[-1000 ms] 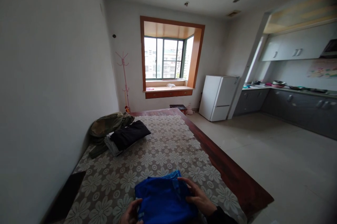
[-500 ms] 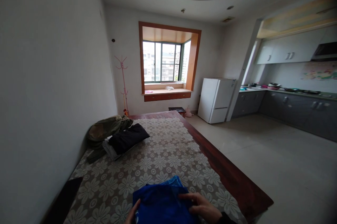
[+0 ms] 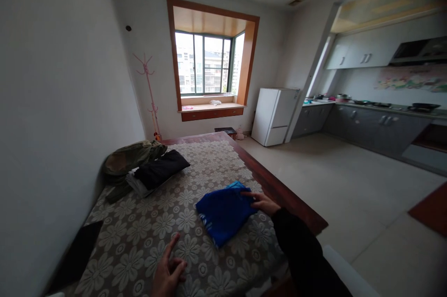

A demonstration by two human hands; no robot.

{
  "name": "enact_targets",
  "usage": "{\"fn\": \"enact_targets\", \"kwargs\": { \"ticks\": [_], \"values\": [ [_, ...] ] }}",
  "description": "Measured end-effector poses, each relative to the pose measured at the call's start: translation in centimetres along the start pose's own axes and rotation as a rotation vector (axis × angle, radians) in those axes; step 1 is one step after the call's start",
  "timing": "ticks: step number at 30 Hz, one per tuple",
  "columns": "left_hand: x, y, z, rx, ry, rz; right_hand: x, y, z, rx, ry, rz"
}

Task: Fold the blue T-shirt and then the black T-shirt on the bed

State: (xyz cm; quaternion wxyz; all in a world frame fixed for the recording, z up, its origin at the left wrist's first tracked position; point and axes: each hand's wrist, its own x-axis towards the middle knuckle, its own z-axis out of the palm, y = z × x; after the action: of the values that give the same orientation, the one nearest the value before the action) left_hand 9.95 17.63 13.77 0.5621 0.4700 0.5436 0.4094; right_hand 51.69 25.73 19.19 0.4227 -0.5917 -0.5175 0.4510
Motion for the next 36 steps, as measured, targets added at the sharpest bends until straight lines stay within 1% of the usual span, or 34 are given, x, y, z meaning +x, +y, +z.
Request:
{"fn": "enact_targets", "kwargs": {
  "ticks": [3, 5, 6, 8, 11, 13, 15, 17, 19, 20, 22, 25, 26, 27, 29, 31, 33, 35, 36],
  "values": [
    [-0.3, -0.1, -0.1, -0.016, 0.009, 0.006, 0.4, 0.8, -4.1, -0.03, 0.28, 0.071],
    [-0.3, -0.4, 0.0, -0.045, 0.029, 0.02, -0.1, 2.1, -5.8, -0.084, 0.463, 0.083],
    [-0.3, -0.5, 0.0, -0.055, 0.037, 0.025, -0.5, 3.0, -6.3, -0.117, 0.531, 0.085],
    [-0.3, -0.7, 0.2, -0.064, 0.042, 0.032, -1.5, 4.8, -6.5, -0.169, 0.615, 0.099],
    [-0.2, -0.6, 0.3, -0.07, 0.037, 0.024, -3.1, 7.4, -6.1, -0.195, 0.648, 0.125],
    [-0.2, -0.5, 0.0, -0.069, 0.026, 0.014, -4.3, 8.7, -6.1, -0.207, 0.633, 0.127],
    [-0.1, -0.4, -0.4, -0.062, -0.013, -0.001, -5.4, 9.6, -6.6, -0.251, 0.58, 0.135],
    [-0.1, -0.4, -0.9, -0.054, -0.061, -0.014, -6.2, 10.0, -7.5, -0.36, 0.506, 0.17],
    [0.1, -0.6, -1.1, -0.048, -0.09, -0.015, -6.3, 9.7, -8.1, -0.514, 0.444, 0.185],
    [0.1, -0.7, -1.1, -0.041, -0.097, -0.011, -6.0, 9.2, -8.3, -0.581, 0.429, 0.167],
    [0.3, -0.8, -0.9, -0.012, -0.117, -0.009, -4.6, 8.1, -7.9, -0.668, 0.403, 0.066],
    [0.4, -0.9, -0.6, 0.051, -0.154, -0.019, -1.3, 6.7, -6.1, -0.758, 0.346, -0.149],
    [0.4, -0.8, -0.6, 0.066, -0.161, -0.019, -0.2, 6.7, -5.4, -0.808, 0.333, -0.19],
    [0.4, -0.8, -0.6, 0.073, -0.166, -0.019, 0.8, 6.9, -4.7, -0.869, 0.323, -0.197],
    [0.2, -1.0, -0.8, 0.065, -0.172, -0.021, 2.5, 7.9, -3.7, -1.006, 0.293, -0.112],
    [0.0, -1.3, -1.1, 0.03, -0.167, -0.017, 3.7, 9.1, -3.1, -1.123, 0.226, 0.032],
    [-0.1, -1.6, -1.2, -0.025, -0.138, 0.006, 4.8, 9.6, -2.8, -1.209, 0.168, 0.176],
    [-0.3, -1.6, -1.3, -0.086, -0.106, 0.037, 6.0, 8.6, -2.0, -1.276, 0.121, 0.274],
    [-0.3, -1.5, -1.4, -0.115, -0.104, 0.046, 6.7, 7.5, -1.1, -1.296, 0.088, 0.266]
  ]
}}
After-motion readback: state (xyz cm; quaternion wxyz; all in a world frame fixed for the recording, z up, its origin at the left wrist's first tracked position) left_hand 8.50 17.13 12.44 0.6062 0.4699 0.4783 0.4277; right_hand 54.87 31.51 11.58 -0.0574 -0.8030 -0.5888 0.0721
